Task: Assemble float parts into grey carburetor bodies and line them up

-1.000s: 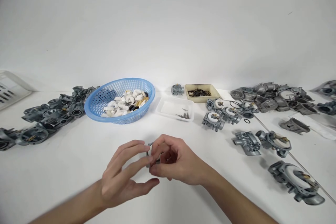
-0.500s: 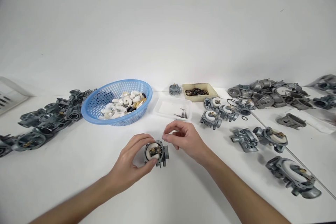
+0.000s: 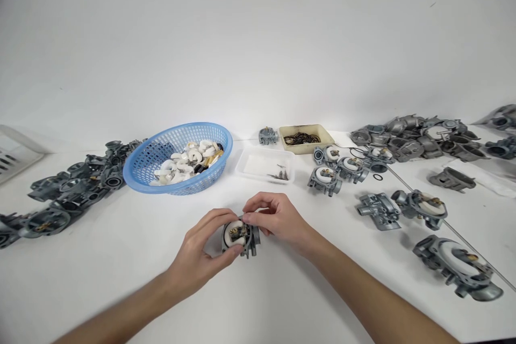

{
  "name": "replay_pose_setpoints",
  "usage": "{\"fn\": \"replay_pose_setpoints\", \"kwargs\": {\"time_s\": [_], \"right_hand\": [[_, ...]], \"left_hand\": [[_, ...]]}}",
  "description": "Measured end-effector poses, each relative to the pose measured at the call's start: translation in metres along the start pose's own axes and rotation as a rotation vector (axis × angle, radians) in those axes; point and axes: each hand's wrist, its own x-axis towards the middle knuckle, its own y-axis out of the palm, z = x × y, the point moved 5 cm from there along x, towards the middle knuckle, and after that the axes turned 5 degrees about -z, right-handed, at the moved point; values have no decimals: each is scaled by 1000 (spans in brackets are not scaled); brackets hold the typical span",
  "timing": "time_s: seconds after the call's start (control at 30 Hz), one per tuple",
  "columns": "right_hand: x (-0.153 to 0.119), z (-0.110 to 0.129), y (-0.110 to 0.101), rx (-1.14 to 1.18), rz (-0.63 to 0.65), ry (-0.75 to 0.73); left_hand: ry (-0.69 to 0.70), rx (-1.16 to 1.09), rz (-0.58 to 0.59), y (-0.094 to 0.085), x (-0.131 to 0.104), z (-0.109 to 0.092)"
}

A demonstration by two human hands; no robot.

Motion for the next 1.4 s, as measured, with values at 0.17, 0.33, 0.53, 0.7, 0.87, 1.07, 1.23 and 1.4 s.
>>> {"fn": "replay_pose_setpoints", "kwargs": {"time_s": [0.17,0.33,0.53,0.7,0.87,1.07,1.23,1.4], "right_hand": [[2,-1,-1,4,11,16],[2,-1,-1,-3,8,15],[2,-2,-2,-3,5,37],[1,1,-1,-39,-12,34],[-2,5,0,-99,-67,-15],[-4,5,1,-141,-53,-15],[-3,8,1,-250,-62,-101],[-3,10,2,-235,-73,-68]], "left_hand": [[-36,-28,30,1,1,1],[-27,-26,32,1,0,0],[-28,-24,33,2,-1,2],[-10,-3,19,1,-1,2],[-2,3,10,1,0,2],[8,8,12,0,0,1],[1,1,16,0,0,0],[23,19,-2,0,0,0]]}}
